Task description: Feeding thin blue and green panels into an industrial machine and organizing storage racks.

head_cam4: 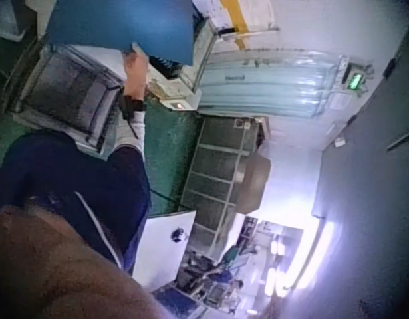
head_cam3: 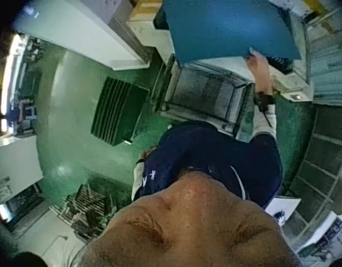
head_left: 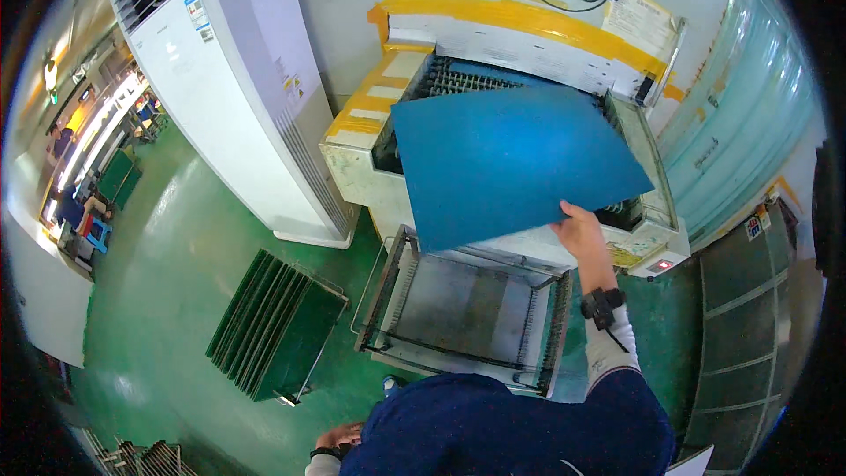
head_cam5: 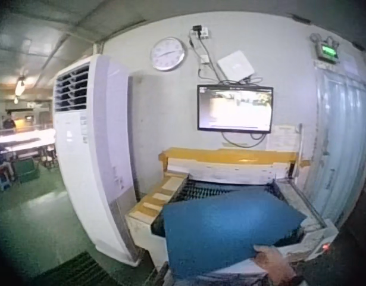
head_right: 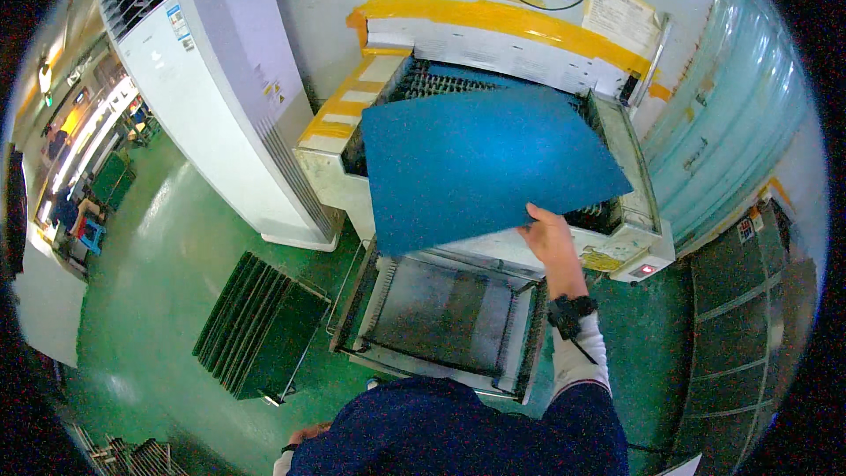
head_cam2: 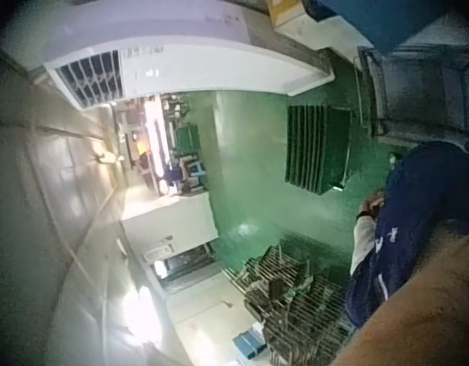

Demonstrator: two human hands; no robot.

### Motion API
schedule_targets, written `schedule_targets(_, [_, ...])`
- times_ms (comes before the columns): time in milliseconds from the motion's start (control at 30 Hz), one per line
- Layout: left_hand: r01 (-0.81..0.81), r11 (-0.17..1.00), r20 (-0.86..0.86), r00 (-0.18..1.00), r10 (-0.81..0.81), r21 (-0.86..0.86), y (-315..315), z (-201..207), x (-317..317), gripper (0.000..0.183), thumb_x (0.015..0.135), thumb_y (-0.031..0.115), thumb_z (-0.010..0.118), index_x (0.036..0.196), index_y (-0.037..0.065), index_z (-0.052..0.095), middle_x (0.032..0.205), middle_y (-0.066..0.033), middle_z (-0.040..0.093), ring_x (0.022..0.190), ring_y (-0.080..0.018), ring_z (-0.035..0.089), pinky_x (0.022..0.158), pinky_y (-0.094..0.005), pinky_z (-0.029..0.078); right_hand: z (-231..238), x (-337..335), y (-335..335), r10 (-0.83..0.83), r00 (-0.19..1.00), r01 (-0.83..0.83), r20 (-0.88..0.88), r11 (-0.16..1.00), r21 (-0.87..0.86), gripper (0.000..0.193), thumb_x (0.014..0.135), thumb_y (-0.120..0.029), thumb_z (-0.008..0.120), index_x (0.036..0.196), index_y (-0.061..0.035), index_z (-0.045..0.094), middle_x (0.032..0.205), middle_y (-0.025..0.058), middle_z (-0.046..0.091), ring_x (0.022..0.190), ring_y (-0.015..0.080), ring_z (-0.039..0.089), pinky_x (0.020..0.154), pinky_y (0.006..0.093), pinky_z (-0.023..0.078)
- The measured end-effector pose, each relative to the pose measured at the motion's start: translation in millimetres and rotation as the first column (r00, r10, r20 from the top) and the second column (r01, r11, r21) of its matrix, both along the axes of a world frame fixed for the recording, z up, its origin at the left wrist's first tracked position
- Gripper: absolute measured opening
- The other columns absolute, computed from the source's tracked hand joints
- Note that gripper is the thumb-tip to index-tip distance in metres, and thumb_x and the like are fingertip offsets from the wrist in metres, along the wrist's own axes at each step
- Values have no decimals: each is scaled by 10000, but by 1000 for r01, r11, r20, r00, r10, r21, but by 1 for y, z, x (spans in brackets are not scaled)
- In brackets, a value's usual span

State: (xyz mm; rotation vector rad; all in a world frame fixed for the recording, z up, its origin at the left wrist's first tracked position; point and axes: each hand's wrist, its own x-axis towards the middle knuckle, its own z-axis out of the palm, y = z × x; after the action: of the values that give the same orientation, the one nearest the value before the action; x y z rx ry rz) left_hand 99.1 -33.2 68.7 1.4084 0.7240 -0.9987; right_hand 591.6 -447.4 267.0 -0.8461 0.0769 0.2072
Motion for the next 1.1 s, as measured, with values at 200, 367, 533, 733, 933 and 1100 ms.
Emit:
schedule_targets(200, [-28, 999, -19, 999, 29, 28, -13, -1, -3, 485, 938, 277, 548, 1368, 68, 467, 1366, -60, 502, 1225, -184, 485, 1032, -323, 364, -68, 77, 17, -27, 977, 85, -212, 959, 272, 261, 868, -17, 598, 1105, -77, 508, 1053, 72, 578, 975, 247, 564, 862, 405, 492])
schedule_targets(367, [-64, 997, -60, 996, 66, 33, -17, -4, -9, 483, 937, 271, 547, 1367, 67, 467, 1365, -67, 502, 1224, -192, 488, 1035, -328, 364, -82, 122, 29, -88, 963, 142, -253, 969, 203, 195, 890, -56, 601, 1066, -54, 517, 1019, 92, 580, 974, 238, 577, 813, 391, 513])
schedule_targets(533, [-94, 995, -82, 992, 97, 40, -23, -4, -13, 481, 936, 265, 545, 1367, 67, 467, 1365, -73, 503, 1222, -201, 491, 1037, -333, 365, -66, 127, 28, 118, 953, -100, -280, 992, 77, 199, 923, -187, 590, 1049, -36, 558, 1007, 118, 630, 881, 210, 627, 706, 331, 531])
schedule_targets(733, [-105, 993, -102, 989, 109, 45, -26, -3, -11, 478, 935, 258, 544, 1366, 65, 467, 1365, -81, 504, 1221, -211, 496, 1040, -339, 366, -56, 133, 30, 206, 954, -269, -216, 907, -325, 287, 913, -296, 596, 1002, -25, 628, 956, 122, 685, 767, 183, 650, 652, 287, 514])
schedule_targets(933, [-115, 992, -119, 986, 121, 54, -26, 1, -13, 476, 934, 250, 542, 1365, 64, 467, 1364, -89, 505, 1219, -221, 500, 1043, -346, 368, -69, 161, 39, 176, 907, 353, 382, 174, -919, 343, 844, -319, 655, 1094, -85, 650, 1089, 129, 654, 958, 272, 616, 807, 398, 477])
schedule_targets(1100, [-129, 990, -128, 982, 136, 61, -30, 4, -17, 474, 933, 244, 540, 1364, 63, 467, 1364, -95, 506, 1218, -229, 503, 1045, -351, 368, -77, 153, 45, 351, 786, 606, 509, -274, -747, 462, 824, -360, 651, 1239, -166, 592, 1353, 148, 491, 1271, 349, 416, 1022, 519, 331])
